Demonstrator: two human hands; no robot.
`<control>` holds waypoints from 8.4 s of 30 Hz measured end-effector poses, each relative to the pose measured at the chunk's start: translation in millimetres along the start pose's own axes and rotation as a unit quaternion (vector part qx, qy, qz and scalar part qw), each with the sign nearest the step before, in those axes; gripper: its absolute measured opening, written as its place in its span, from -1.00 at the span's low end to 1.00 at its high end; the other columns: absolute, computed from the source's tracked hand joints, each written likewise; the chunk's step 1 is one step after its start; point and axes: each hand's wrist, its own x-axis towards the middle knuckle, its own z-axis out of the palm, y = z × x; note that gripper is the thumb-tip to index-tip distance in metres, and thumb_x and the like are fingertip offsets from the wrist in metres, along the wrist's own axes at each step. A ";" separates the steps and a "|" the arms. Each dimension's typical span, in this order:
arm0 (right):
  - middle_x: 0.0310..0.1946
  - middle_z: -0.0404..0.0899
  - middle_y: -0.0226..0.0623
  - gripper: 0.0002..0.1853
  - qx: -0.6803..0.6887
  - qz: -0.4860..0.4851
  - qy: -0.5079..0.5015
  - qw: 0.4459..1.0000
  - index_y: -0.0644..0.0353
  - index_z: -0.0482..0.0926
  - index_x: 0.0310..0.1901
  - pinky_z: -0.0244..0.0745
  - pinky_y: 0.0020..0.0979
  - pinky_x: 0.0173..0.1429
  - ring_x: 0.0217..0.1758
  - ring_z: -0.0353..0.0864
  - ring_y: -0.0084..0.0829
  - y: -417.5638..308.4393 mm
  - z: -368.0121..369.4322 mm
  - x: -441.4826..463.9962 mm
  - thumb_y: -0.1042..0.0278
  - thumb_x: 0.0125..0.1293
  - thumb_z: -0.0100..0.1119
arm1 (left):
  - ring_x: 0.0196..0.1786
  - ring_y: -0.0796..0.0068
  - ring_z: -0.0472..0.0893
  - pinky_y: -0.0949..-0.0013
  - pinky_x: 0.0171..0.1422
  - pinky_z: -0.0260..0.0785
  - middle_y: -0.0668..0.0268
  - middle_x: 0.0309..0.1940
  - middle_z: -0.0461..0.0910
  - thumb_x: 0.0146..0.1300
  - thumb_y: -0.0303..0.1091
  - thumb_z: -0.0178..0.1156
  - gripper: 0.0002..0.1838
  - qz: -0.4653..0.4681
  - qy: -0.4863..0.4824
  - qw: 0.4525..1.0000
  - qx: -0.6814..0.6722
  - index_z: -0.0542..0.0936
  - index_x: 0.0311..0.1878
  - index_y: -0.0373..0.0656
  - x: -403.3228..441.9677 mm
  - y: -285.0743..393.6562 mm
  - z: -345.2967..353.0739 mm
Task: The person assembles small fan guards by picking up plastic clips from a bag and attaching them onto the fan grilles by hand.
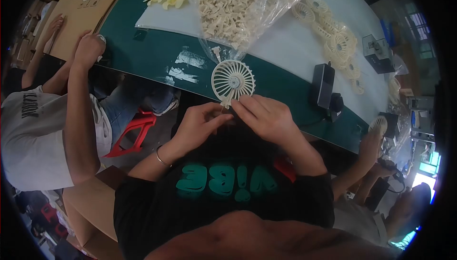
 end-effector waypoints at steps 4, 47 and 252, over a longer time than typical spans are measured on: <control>-0.11 0.63 -0.37 -0.59 -0.022 -0.009 0.008 1.000 0.18 0.69 0.05 0.62 -0.44 -0.23 -0.21 0.72 -0.42 -5.1 1.7 -0.7 0.44 0.09 0.35 | -0.46 0.69 0.57 0.56 -0.38 0.39 0.35 -0.41 0.69 0.58 -0.40 0.15 -0.79 0.012 0.018 1.000 -0.002 0.68 0.03 -0.35 2.2 -5.0 2.9; -0.15 0.71 -0.45 -0.72 0.248 0.118 0.014 0.962 0.01 0.77 -0.05 0.65 -0.40 -0.24 -0.20 0.76 -0.37 13.6 20.0 -6.9 0.49 0.20 0.42 | -0.11 0.10 0.75 0.21 -0.08 0.61 0.10 -0.13 0.72 0.32 -0.54 0.30 -0.80 0.288 0.080 0.912 0.280 0.71 0.00 -0.27 14.0 -44.0 -13.9; -0.17 0.78 -0.39 -0.86 0.293 0.125 -0.067 0.946 0.09 0.77 -0.16 0.69 -0.39 -0.15 -0.15 0.80 -0.34 -24.2 -4.4 18.1 0.45 0.24 0.43 | 0.61 0.03 0.28 0.07 0.63 0.25 -0.09 0.59 0.14 0.08 -0.57 0.52 0.05 0.403 0.004 0.910 -0.093 0.16 0.62 -0.26 13.4 -52.1 -22.2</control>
